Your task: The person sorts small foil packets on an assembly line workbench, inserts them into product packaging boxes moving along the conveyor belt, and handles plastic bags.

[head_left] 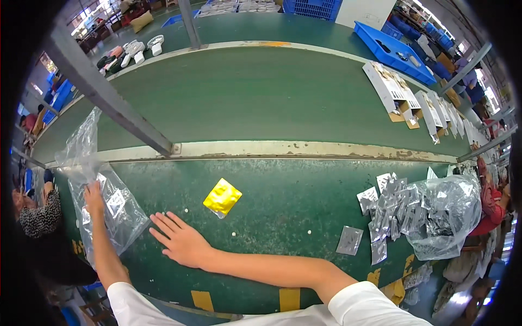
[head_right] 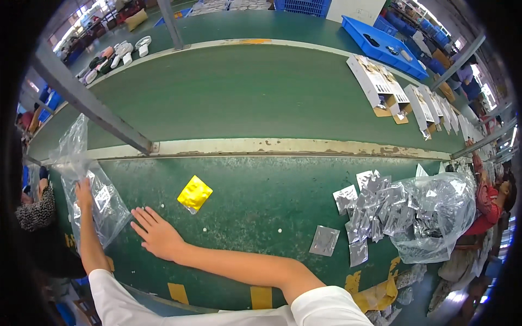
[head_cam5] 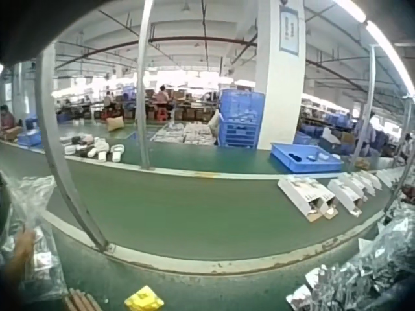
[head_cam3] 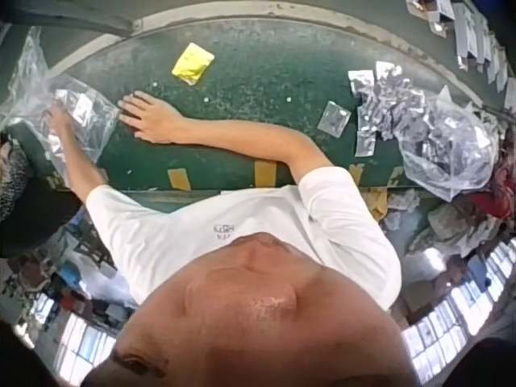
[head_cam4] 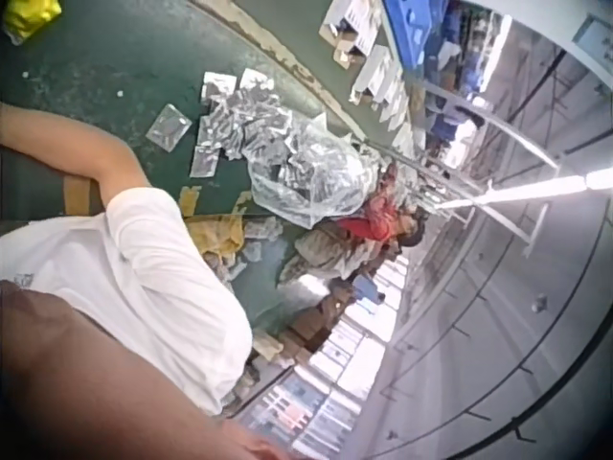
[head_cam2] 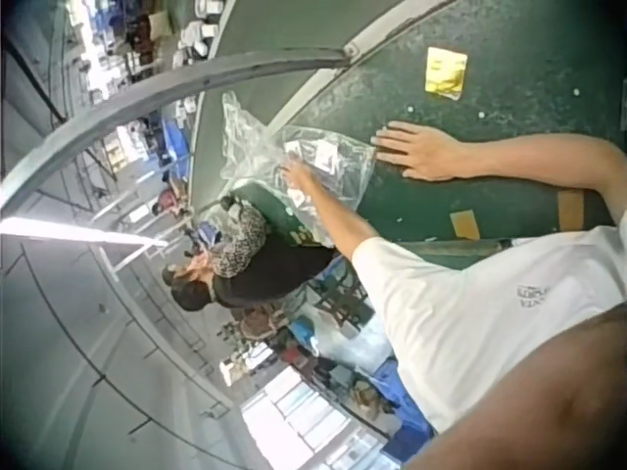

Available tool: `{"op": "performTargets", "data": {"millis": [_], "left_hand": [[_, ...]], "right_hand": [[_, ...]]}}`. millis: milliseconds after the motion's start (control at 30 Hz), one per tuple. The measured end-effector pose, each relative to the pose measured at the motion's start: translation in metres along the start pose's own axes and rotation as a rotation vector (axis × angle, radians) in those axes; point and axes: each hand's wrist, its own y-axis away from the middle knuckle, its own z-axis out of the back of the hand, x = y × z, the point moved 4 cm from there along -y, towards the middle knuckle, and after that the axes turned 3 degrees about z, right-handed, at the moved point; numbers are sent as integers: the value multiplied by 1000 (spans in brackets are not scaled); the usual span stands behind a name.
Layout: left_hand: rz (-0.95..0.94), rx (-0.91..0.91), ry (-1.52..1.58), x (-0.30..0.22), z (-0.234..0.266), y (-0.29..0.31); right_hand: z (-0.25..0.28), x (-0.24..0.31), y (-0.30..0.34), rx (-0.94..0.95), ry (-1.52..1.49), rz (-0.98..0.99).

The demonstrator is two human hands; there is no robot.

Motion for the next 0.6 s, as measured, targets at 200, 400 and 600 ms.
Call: {"op": "performTargets", "data": {"millis": [200,400,600], "left_hand": [[63,48,28,6,-13,-6],[37,11,21,9,-24,-8],[47,80,7,-9,-53,3]], "right_hand": [[-5,-4,10,42,-22,-6],[-3,-10,16,59,1,-13],[-13,-23,24,74,34,-25]]}}
